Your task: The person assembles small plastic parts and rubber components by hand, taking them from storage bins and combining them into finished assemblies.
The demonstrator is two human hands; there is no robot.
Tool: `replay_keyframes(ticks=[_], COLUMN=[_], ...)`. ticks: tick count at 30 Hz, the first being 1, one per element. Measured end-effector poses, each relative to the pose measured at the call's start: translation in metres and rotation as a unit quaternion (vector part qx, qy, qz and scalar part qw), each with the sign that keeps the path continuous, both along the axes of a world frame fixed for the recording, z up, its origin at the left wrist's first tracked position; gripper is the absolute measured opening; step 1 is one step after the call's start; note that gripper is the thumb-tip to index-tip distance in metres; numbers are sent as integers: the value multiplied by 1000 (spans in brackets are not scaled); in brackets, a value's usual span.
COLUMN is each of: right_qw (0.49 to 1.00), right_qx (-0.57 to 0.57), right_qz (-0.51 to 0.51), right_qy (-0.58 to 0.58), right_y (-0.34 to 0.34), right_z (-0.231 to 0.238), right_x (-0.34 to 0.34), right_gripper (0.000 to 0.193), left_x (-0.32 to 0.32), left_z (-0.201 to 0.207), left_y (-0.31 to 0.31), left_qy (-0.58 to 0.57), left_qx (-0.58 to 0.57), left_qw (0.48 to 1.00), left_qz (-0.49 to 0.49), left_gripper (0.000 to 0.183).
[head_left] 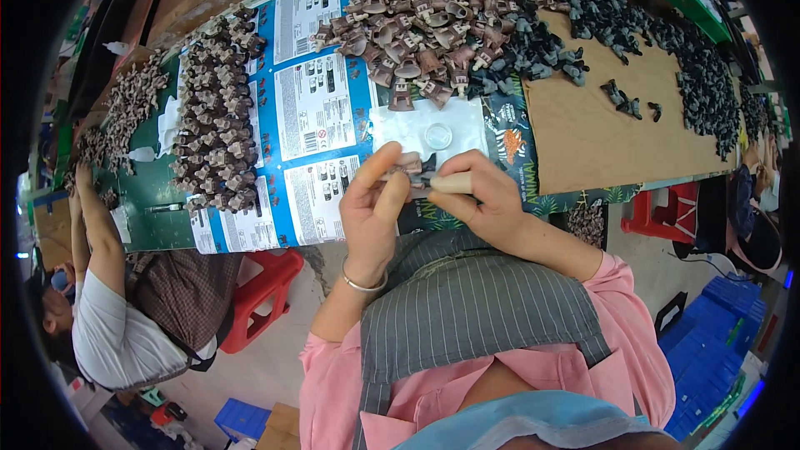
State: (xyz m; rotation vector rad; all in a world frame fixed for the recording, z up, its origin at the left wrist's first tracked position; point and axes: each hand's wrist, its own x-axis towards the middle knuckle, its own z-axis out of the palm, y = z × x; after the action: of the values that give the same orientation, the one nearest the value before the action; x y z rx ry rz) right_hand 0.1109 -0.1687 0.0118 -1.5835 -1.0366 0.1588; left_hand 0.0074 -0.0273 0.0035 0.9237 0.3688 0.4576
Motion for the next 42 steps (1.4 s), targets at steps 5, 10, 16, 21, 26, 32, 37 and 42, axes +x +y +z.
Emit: replay_keyframes(ticks=[5,10,16,21,26,32,37,42], right_qw=[988,984,972,973,973,978,977,974], right_qx=[-97,-76,-62,-48,-54,13,-80,-121], right_qz=[54,37,88,106,93,92,-141,-190], right_qy=[-111,-157,-211,-201,-205,-189,-139,-1], right_y=[-5,0,16,20,17,-4,-64,-85], right_z=[-5,8,12,5,-5,9,2,-20], right_x=[-3,12,15,23,21,39,79,93], right_gripper=[27,27,29,32,25,30,23,16], left_x=[-12,-6,-7,-11,-8,-7,2,48], left_z=[5,4,-5,-11,-9,1,12,15], left_y=[10,16,10,9,9,15,68,158], left_qy=[129,73,55,59,59,100,233,274], left_qx=[301,528,588,584,586,504,418,633], left_qw=[945,845,806,809,807,855,877,717], left_qz=[-21,-54,-44,-35,-46,-77,39,97], left_gripper=[40,44,46,47,47,41,33,34])
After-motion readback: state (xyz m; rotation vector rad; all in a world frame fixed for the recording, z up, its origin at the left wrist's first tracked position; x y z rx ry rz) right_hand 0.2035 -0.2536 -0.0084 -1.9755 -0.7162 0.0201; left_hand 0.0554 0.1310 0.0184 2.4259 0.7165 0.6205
